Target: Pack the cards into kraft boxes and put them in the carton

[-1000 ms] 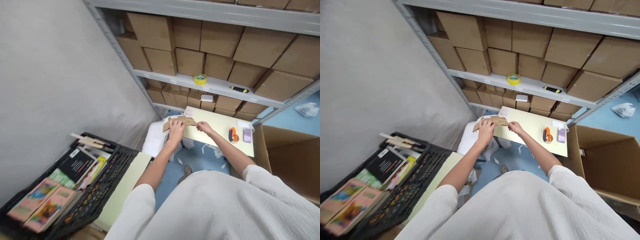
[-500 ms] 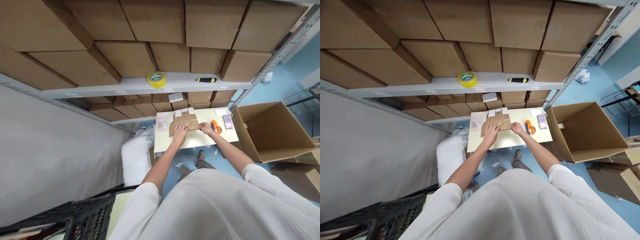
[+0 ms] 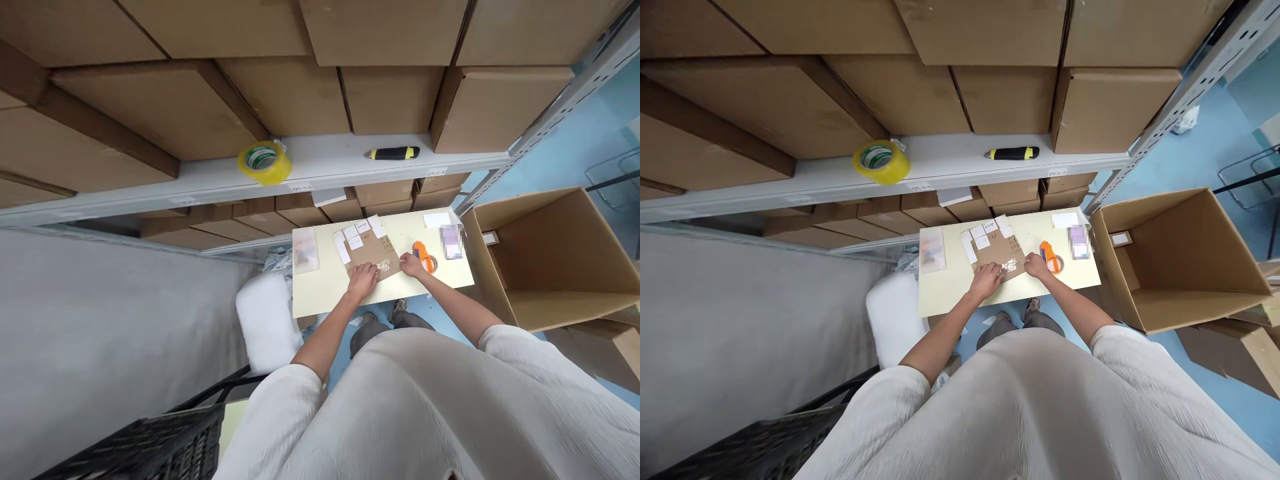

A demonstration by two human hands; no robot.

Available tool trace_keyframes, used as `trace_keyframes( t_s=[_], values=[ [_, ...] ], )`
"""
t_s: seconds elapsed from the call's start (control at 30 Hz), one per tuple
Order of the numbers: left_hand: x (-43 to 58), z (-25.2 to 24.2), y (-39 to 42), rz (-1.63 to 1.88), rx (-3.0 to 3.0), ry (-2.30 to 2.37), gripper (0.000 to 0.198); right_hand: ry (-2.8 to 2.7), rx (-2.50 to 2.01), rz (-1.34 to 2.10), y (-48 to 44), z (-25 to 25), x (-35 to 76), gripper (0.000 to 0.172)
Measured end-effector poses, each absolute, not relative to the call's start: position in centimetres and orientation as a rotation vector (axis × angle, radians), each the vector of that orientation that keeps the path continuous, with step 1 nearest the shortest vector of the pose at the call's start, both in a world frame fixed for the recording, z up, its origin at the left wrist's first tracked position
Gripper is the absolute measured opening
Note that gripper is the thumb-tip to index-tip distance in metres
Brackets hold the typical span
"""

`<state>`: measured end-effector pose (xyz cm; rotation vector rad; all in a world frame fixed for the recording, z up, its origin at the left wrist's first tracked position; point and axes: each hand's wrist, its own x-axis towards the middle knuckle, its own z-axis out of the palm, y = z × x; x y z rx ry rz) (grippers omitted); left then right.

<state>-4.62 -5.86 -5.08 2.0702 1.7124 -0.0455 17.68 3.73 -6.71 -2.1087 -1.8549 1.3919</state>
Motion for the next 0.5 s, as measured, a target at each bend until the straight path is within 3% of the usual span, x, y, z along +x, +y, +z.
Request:
trace_keyframes(
  t_s=[0.5],
  values=[
    [-10.6, -10.5, 6.3, -0.052, 1.777, 1.774, 0.057, -1.705, -1.911, 1.583, -0.9, -10.5, 13.6, 0.014]
  ],
)
